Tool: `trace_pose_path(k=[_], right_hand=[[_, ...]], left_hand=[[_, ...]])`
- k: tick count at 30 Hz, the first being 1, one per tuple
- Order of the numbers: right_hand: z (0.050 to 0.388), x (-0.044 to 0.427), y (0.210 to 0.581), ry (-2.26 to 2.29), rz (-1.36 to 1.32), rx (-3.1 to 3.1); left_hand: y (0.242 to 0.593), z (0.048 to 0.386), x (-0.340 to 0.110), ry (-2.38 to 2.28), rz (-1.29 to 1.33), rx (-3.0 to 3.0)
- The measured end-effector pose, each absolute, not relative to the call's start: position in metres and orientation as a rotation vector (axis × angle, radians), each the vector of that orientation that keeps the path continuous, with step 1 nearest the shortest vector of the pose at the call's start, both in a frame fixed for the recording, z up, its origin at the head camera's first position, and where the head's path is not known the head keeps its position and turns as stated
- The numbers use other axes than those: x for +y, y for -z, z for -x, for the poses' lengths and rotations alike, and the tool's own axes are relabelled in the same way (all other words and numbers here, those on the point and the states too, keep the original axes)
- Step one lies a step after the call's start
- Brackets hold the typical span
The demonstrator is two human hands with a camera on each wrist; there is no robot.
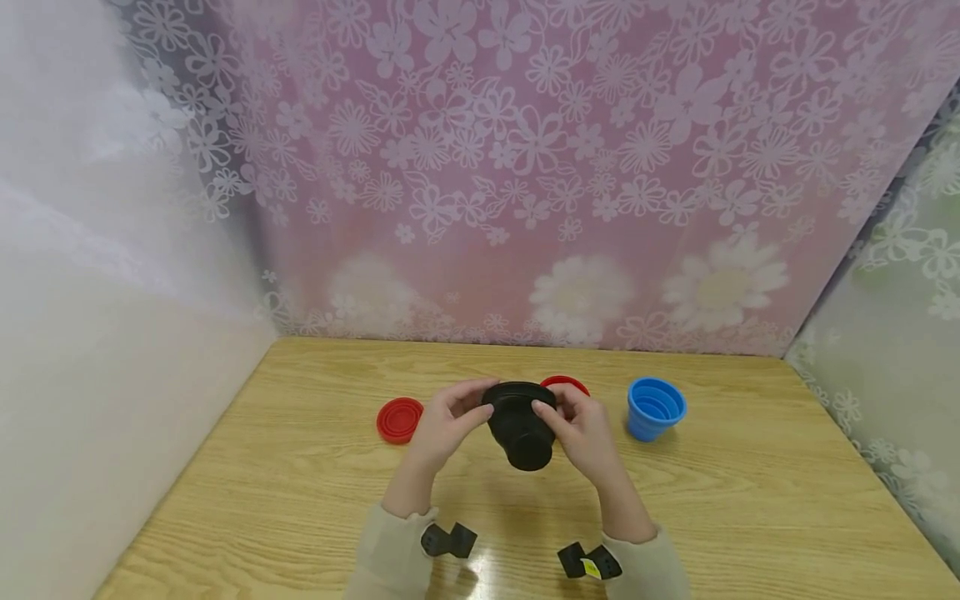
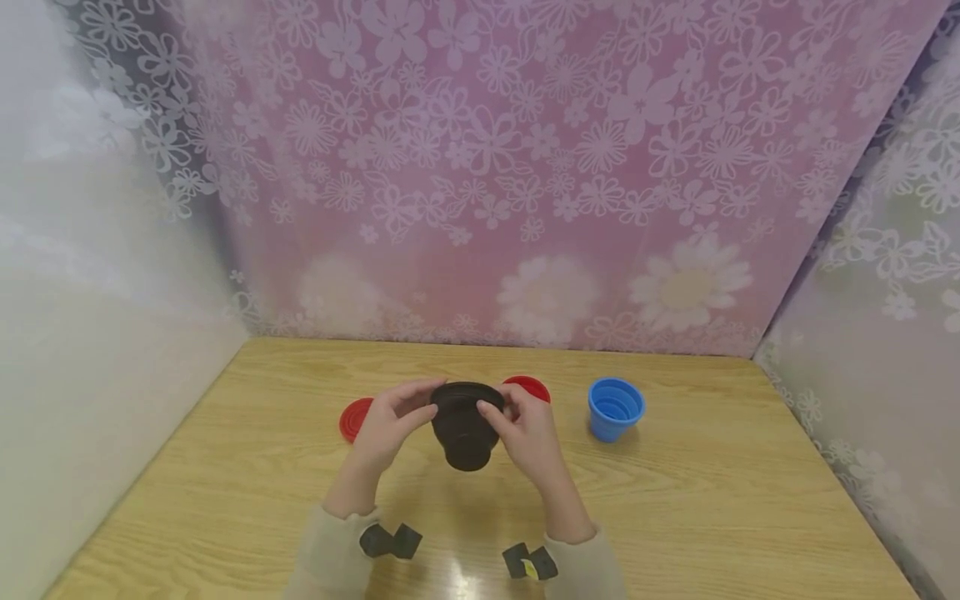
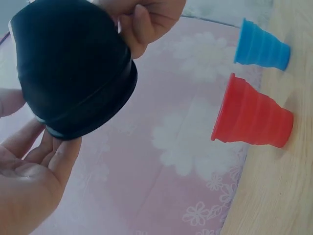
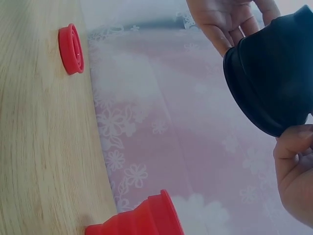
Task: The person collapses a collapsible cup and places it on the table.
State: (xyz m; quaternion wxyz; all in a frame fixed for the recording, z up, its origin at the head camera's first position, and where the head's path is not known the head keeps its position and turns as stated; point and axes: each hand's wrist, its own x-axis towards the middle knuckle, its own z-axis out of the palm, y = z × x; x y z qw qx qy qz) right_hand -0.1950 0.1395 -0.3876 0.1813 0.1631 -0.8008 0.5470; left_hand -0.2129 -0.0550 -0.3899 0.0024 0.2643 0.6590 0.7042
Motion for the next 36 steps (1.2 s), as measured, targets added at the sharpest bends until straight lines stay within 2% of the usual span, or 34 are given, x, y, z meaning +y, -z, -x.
trace_pose_path(k=[6,26,36], right_hand=[[0.196,0.14,0.391,-1.527,-0.453,-2.244],[0.196,0.138,0.388,-1.651,-0.277,-2.256],[0.196,0.137,0.387,-1.779,-0.182,-2.257]], left_hand=[[0.391,0.215,-0.059,-2.241,-0.931,1.945],[0.388,0.212,-0.049,-2.22,-0.829,2.245],[0.373,0.2,-0.043,-2.167,-0.795,2.425]])
